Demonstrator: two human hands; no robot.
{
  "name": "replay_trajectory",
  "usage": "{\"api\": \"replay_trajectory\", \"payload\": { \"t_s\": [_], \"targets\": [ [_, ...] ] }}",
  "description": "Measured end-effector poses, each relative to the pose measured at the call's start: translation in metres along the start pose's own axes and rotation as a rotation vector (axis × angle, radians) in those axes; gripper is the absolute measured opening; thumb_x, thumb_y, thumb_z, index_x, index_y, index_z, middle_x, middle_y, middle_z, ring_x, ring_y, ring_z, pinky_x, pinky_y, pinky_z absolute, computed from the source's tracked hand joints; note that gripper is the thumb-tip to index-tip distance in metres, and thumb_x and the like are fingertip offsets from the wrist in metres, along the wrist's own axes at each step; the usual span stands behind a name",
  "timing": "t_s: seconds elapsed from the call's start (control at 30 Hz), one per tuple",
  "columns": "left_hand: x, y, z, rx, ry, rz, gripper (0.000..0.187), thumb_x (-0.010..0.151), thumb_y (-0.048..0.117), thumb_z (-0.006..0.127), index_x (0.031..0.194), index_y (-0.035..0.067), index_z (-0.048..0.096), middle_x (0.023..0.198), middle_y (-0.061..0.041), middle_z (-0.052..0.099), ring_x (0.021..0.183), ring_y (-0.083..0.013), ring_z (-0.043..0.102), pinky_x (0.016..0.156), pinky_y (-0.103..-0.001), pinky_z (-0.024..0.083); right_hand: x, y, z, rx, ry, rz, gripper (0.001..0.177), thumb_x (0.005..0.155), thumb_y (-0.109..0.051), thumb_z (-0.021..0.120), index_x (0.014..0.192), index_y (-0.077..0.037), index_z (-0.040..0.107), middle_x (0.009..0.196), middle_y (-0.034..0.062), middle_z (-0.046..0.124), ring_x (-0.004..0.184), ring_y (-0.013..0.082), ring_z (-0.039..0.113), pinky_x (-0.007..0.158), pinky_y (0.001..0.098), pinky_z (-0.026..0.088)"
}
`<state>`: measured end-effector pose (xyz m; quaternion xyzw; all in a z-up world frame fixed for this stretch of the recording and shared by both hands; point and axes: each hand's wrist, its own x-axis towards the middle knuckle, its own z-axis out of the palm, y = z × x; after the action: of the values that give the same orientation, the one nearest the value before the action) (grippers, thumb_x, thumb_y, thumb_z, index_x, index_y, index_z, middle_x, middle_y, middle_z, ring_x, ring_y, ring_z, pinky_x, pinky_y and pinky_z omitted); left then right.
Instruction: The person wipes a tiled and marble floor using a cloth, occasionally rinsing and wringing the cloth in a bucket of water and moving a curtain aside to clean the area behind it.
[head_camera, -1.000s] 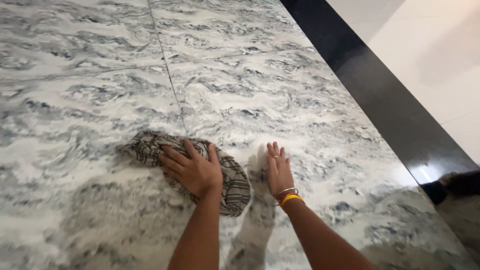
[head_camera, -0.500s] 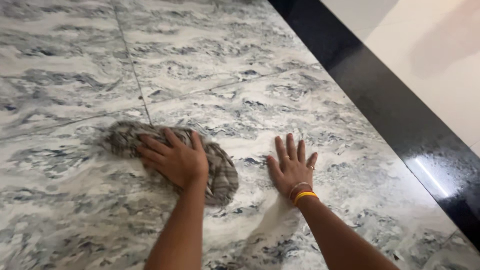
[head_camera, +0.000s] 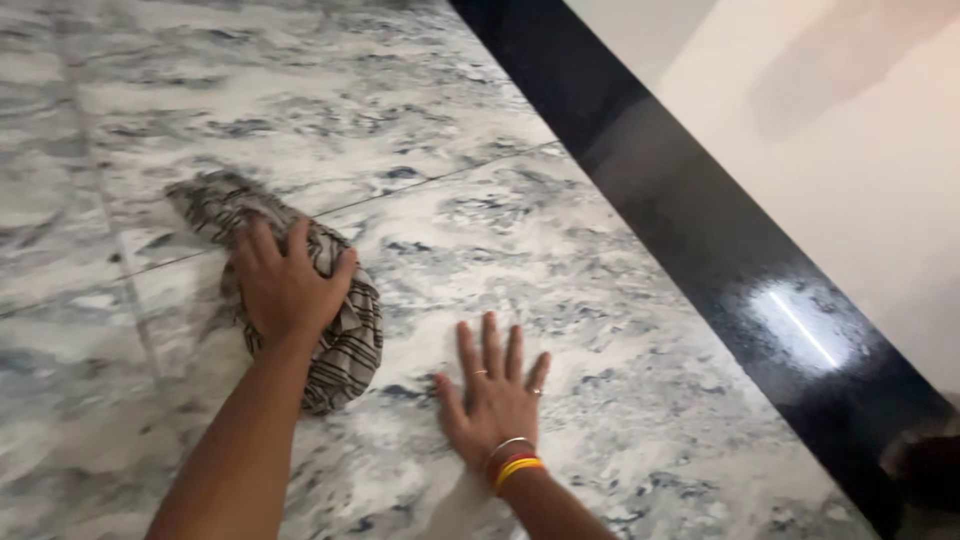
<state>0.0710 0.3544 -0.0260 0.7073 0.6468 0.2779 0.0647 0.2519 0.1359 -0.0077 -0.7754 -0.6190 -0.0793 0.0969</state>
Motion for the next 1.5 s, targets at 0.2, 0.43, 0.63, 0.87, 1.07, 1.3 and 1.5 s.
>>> {"api": "replay_trajectory", "payload": {
  "t_s": [0.2,0.43,0.63,0.87,1.07,1.3,1.5],
  "targets": [
    [-0.012,0.089,0.023,0.019,-0.240,0.419,0.074,0.080,0.067,0.070,0.142,0.029,0.058,0.156,-0.018,0.043,0.147,-0.0428,0.033,0.117,-0.058,0.028,-0.001,0.003,-0.010,0.320,-0.006,0.145,0.082,0.099,-0.052,0.042,0.164,-0.010,0.016,0.172,0.0157,0.014,0.157,0.0385,0.010,0.120,0.0622,-0.001],
    [-0.085,0.114,-0.014,-0.238,-0.454,0.672,0.069,0.074,0.053,0.074,0.138,0.030,0.062,0.154,-0.011,0.048,0.147,-0.0340,0.038,0.122,-0.050,0.027,0.000,0.020,-0.020,0.749,0.132,0.283,0.076,0.105,-0.044,0.040,0.163,-0.001,0.017,0.172,0.0197,0.020,0.160,0.0387,0.014,0.128,0.0477,0.008],
    [-0.072,0.097,-0.004,-0.030,-0.143,0.334,0.066,0.084,0.054,0.070,0.142,0.024,0.063,0.159,-0.019,0.042,0.147,-0.0391,0.037,0.123,-0.055,0.023,0.006,0.165,-0.044,0.443,-0.109,0.452,0.076,0.102,-0.043,0.035,0.163,-0.005,0.007,0.170,0.0166,0.014,0.159,0.0323,0.005,0.125,0.0483,-0.009],
    [-0.002,0.134,0.063,-0.134,-0.135,0.231,0.062,0.084,0.048,0.072,0.140,0.022,0.065,0.161,-0.021,0.040,0.151,-0.0409,0.032,0.123,-0.055,0.021,-0.010,0.234,-0.021,0.116,-0.098,0.431,0.083,0.099,-0.052,0.036,0.163,-0.005,0.009,0.170,0.0168,0.012,0.158,0.0311,0.007,0.123,0.0522,-0.004],
    [0.054,0.214,0.112,-0.254,-0.267,0.351,0.056,0.081,0.044,0.074,0.133,0.024,0.070,0.159,-0.016,0.045,0.149,-0.0367,0.036,0.124,-0.053,0.024,-0.006,0.231,-0.022,0.054,-0.049,0.399,0.082,0.100,-0.053,0.039,0.162,-0.006,0.016,0.169,0.0182,0.018,0.156,0.0342,0.012,0.123,0.0537,0.001],
    [0.034,0.338,0.163,-0.262,-0.528,0.591,0.051,0.074,0.041,0.079,0.124,0.028,0.073,0.155,-0.011,0.047,0.144,-0.0365,0.037,0.118,-0.052,0.025,-0.005,0.228,-0.027,0.094,-0.057,0.411,0.083,0.100,-0.051,0.042,0.163,-0.003,0.015,0.170,0.0186,0.017,0.158,0.0345,0.011,0.124,0.0528,0.001],
    [-0.085,0.367,0.108,-0.292,-0.864,1.010,0.051,0.070,0.032,0.075,0.121,0.033,0.072,0.156,-0.005,0.045,0.147,-0.0283,0.035,0.124,-0.047,0.019,-0.014,0.235,-0.034,0.416,0.163,0.466,0.086,0.103,-0.047,0.044,0.164,0.003,0.007,0.173,0.0227,0.009,0.161,0.0376,0.009,0.127,0.0497,0.004]
  ]
}}
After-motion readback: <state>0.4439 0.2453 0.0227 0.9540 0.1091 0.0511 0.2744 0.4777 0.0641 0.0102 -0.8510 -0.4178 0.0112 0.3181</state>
